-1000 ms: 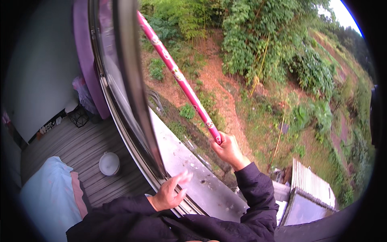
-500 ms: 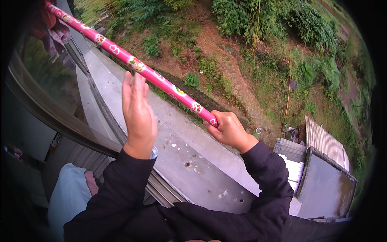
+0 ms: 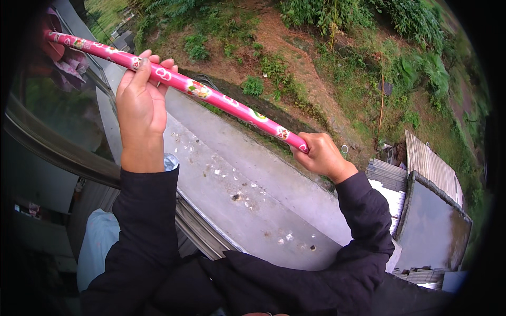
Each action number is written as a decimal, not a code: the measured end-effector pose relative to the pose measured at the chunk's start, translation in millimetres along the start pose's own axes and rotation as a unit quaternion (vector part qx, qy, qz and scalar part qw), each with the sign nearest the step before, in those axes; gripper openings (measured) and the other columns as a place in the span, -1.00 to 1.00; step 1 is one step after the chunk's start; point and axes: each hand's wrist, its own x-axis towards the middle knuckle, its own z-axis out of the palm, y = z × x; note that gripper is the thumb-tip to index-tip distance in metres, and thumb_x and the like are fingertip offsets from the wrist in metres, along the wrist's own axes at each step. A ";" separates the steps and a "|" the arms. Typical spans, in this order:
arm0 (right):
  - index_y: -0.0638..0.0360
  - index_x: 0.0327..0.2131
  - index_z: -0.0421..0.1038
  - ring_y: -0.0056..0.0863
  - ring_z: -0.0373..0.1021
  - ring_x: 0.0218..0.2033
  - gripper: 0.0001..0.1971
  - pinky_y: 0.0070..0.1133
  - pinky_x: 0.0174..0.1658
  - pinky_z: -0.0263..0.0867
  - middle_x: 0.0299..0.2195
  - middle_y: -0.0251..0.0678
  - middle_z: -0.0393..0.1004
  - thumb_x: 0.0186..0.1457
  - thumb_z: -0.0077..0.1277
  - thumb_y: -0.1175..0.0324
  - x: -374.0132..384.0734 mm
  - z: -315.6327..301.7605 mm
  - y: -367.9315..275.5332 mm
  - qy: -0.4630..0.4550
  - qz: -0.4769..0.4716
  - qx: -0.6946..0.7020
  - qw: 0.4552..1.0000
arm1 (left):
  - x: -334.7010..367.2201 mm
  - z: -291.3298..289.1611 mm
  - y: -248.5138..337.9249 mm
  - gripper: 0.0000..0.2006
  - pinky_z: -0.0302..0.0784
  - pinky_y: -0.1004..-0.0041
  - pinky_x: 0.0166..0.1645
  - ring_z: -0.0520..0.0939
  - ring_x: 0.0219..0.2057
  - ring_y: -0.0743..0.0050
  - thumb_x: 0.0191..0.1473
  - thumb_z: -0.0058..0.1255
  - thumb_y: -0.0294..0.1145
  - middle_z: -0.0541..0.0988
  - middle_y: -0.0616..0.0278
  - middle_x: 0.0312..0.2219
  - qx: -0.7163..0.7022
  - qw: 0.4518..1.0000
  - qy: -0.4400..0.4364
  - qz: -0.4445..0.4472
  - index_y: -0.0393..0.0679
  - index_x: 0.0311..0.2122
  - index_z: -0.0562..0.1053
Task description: The person cleans a large window using a long-handled brush with a cloth attachment. They wipe the glass in vertical strokes, then dip the cloth into a bucket of water, wring it out, and reattach it to the brush before resuming cleaning.
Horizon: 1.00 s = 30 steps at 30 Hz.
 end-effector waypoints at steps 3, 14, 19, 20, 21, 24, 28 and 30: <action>0.21 -0.53 0.34 -0.01 0.35 -0.55 -0.87 -0.27 -0.45 0.27 -0.66 -0.06 0.37 -0.12 0.03 0.37 -7.9 -4.4 10.7 -0.015 0.030 -0.017 0.999 | -8.8 1.9 -9.7 -0.75 0.50 0.14 0.00 0.57 -0.20 0.13 0.22 -0.13 -0.43 0.45 0.09 -0.26 0.011 0.999 -0.020 -0.027 -0.38 -0.08 0.25; 0.18 -0.49 0.42 0.01 0.39 -0.47 -0.86 -0.24 -0.38 0.31 -0.56 -0.06 0.45 -0.15 0.07 0.34 -42.6 26.4 78.4 -0.101 0.099 -0.032 0.989 | -75.9 16.5 -63.8 -0.75 0.48 0.19 0.06 0.57 -0.14 0.14 0.23 -0.15 -0.48 0.43 0.11 -0.21 0.067 0.996 -0.032 -0.055 -0.34 -0.03 0.21; 0.17 -0.47 0.44 0.02 0.39 -0.46 -0.88 -0.24 -0.38 0.30 -0.56 -0.04 0.45 -0.13 0.04 0.36 -57.4 46.1 102.0 -0.141 0.125 -0.015 0.982 | -101.8 20.6 -76.6 -0.68 0.46 0.21 0.06 0.55 -0.07 0.06 0.24 -0.16 -0.47 0.43 0.09 -0.16 0.084 0.992 -0.047 -0.079 -0.35 0.03 0.15; 0.17 -0.47 0.44 0.02 0.38 -0.46 -0.88 -0.23 -0.39 0.29 -0.56 -0.05 0.45 -0.12 0.03 0.35 -59.8 49.7 104.4 -0.139 0.119 -0.001 0.983 | -102.1 20.0 -73.5 -0.68 0.46 0.20 0.06 0.54 -0.07 0.05 0.24 -0.17 -0.47 0.43 0.07 -0.16 0.085 0.991 -0.050 -0.087 -0.36 0.04 0.14; 0.17 -0.47 0.43 0.02 0.38 -0.47 -0.88 -0.23 -0.39 0.29 -0.56 -0.05 0.45 -0.12 0.03 0.35 -57.2 49.3 99.3 -0.133 0.115 -0.003 0.984 | -102.2 17.8 -69.8 -0.67 0.46 0.20 0.07 0.54 -0.06 0.04 0.25 -0.18 -0.46 0.42 0.06 -0.15 0.086 0.991 -0.051 -0.094 -0.36 0.05 0.14; 0.18 -0.49 0.42 0.03 0.37 -0.48 -0.87 -0.22 -0.39 0.28 -0.57 -0.05 0.45 -0.11 0.04 0.34 -47.4 41.8 85.2 -0.114 0.094 -0.018 0.989 | -86.0 14.2 -52.0 -0.63 0.46 0.14 0.07 0.50 -0.01 -0.11 0.28 -0.24 -0.35 0.43 -0.13 -0.11 0.034 0.993 -0.032 -0.109 -0.39 0.07 0.12; 0.19 -0.49 0.42 0.03 0.37 -0.50 -0.87 -0.23 -0.41 0.28 -0.60 -0.03 0.43 -0.11 0.03 0.34 -35.1 42.4 72.4 -0.093 0.055 -0.015 0.994 | -58.6 8.1 -31.7 -0.65 0.49 0.12 0.02 0.55 -0.09 -0.14 0.27 -0.22 -0.30 0.50 -0.21 -0.19 0.024 0.995 -0.013 -0.094 -0.32 0.04 0.16; 0.19 -0.49 0.42 0.03 0.37 -0.50 -0.86 -0.22 -0.41 0.28 -0.61 -0.03 0.43 -0.10 0.04 0.33 -31.8 43.0 67.8 -0.078 0.048 -0.022 0.996 | -50.9 3.0 -28.1 -0.76 0.51 0.13 -0.01 0.59 -0.13 -0.08 0.25 -0.17 -0.32 0.52 -0.19 -0.21 0.051 0.995 -0.025 -0.085 -0.24 -0.07 0.23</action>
